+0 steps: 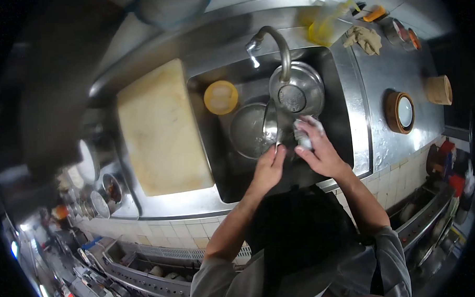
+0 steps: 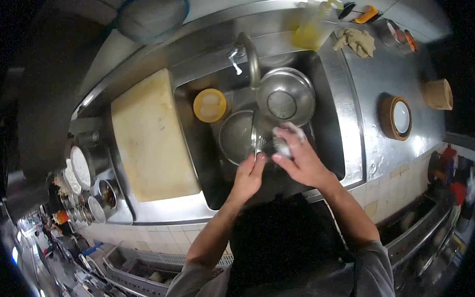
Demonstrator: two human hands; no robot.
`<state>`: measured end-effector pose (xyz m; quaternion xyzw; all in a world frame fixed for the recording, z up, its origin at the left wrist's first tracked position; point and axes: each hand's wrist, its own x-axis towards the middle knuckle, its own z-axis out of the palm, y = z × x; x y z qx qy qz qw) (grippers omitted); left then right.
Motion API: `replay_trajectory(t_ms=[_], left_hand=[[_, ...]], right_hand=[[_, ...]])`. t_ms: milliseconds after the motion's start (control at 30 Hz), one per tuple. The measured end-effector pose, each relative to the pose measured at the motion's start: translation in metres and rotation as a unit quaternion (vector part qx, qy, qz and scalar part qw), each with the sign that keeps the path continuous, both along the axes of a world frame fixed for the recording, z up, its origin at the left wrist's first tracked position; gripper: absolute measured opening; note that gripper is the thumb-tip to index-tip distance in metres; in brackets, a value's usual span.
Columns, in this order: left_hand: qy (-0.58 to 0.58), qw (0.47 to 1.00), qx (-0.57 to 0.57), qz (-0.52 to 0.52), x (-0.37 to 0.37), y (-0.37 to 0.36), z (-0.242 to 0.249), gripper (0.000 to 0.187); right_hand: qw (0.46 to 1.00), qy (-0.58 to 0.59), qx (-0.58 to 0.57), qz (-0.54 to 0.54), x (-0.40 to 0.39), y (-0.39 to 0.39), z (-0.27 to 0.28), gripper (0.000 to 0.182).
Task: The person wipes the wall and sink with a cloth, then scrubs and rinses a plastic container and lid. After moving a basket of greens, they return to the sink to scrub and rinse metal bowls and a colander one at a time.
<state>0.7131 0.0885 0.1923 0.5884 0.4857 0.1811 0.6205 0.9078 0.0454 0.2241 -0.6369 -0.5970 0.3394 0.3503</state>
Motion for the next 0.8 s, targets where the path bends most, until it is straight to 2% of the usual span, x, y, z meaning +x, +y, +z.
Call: replay_trajectory(t_ms=[67, 100, 133, 200, 233, 267, 333, 367, 400, 433, 467, 500, 533, 567, 600, 633, 667, 700, 733, 767, 800], left_hand=[[-0.123, 0.989, 0.069, 0.052, 0.017, -0.009, -0.005, 0.024], [-0.131, 0.99, 0.057, 0.018, 0.017, -0.003, 0.025, 0.021], [-0.162, 0.984, 0.073, 0.024, 0.018, -0.01, 0.03, 0.019], [-0.094, 0.992, 0.034, -0.073, 0.004, -0.012, 0.063, 0.014], [-0.111, 0.989, 0.057, -0.085, 0.0, -0.017, 0.07, 0.017], [-0.131, 0.98, 0.069, -0.131, -0.003, -0.022, 0.074, 0.017], [-0.211, 0.95, 0.21, -0.098, 0.009, -0.028, 0.068, 0.018], [-0.182, 0.939, 0.267, -0.122, 0.006, -0.022, 0.06, 0.018], [-0.108, 0.963, 0.169, -0.18, 0.002, -0.017, 0.056, 0.016], [-0.066, 0.961, 0.189, -0.192, 0.002, -0.015, 0.043, 0.016], [-0.025, 0.957, 0.208, -0.203, 0.004, -0.013, 0.029, 0.016], [-0.024, 0.957, 0.206, -0.202, 0.003, -0.017, 0.018, 0.016], [0.041, 0.937, 0.236, -0.255, 0.002, -0.017, 0.007, 0.017], [0.107, 0.908, 0.265, -0.306, 0.002, -0.015, 0.001, 0.018], [0.112, 0.909, 0.263, -0.303, 0.005, -0.017, -0.002, 0.018], [0.153, 0.877, 0.288, -0.352, 0.009, -0.02, -0.004, 0.021], [0.192, 0.841, 0.309, -0.401, 0.013, -0.026, -0.007, 0.024], [0.176, 0.814, 0.403, -0.381, 0.015, -0.03, -0.006, 0.03], [0.178, 0.814, 0.403, -0.38, 0.013, -0.028, -0.008, 0.03], [0.122, 0.798, 0.458, -0.373, 0.007, -0.021, 0.006, 0.039], [0.066, 0.775, 0.512, -0.364, 0.001, -0.013, 0.019, 0.05]], right_hand=[[0.976, -0.177, 0.104, 0.071, -0.02, 0.013, 0.011, 0.054], [0.974, -0.172, 0.143, 0.029, -0.02, 0.017, 0.013, 0.056], [0.982, -0.099, 0.161, -0.008, -0.013, 0.018, 0.009, 0.051], [0.98, 0.097, 0.14, -0.103, -0.002, 0.024, -0.002, 0.049], [0.954, 0.245, 0.051, -0.167, 0.009, 0.024, -0.018, 0.05], [0.882, 0.412, -0.048, -0.225, 0.011, 0.025, -0.018, 0.055], [0.894, 0.373, -0.096, -0.229, 0.025, -0.011, -0.075, 0.059], [0.895, 0.374, -0.101, -0.223, 0.018, -0.02, -0.076, 0.059], [0.827, 0.498, -0.128, -0.225, 0.008, -0.03, -0.076, 0.058], [0.746, 0.613, -0.144, -0.218, 0.001, -0.031, -0.074, 0.057], [0.823, 0.518, -0.141, -0.187, -0.012, -0.035, -0.047, 0.055], [0.917, 0.354, -0.124, -0.132, -0.017, -0.042, -0.031, 0.054], [0.977, 0.176, -0.099, -0.069, -0.018, -0.044, -0.024, 0.053], [0.977, 0.176, -0.097, -0.064, -0.015, -0.046, -0.026, 0.053], [0.882, 0.394, -0.194, -0.172, -0.008, -0.051, -0.032, 0.051], [0.718, 0.58, -0.277, -0.267, -0.002, -0.054, -0.039, 0.05], [0.716, 0.582, -0.28, -0.265, 0.002, -0.059, -0.047, 0.05], [0.785, 0.49, -0.289, -0.247, 0.007, -0.061, -0.055, 0.046], [0.844, 0.389, -0.292, -0.226, 0.01, -0.062, -0.062, 0.042], [0.851, 0.397, -0.255, -0.232, 0.008, -0.061, -0.061, 0.033], [0.851, 0.396, -0.254, -0.231, 0.015, -0.063, -0.068, 0.033]])
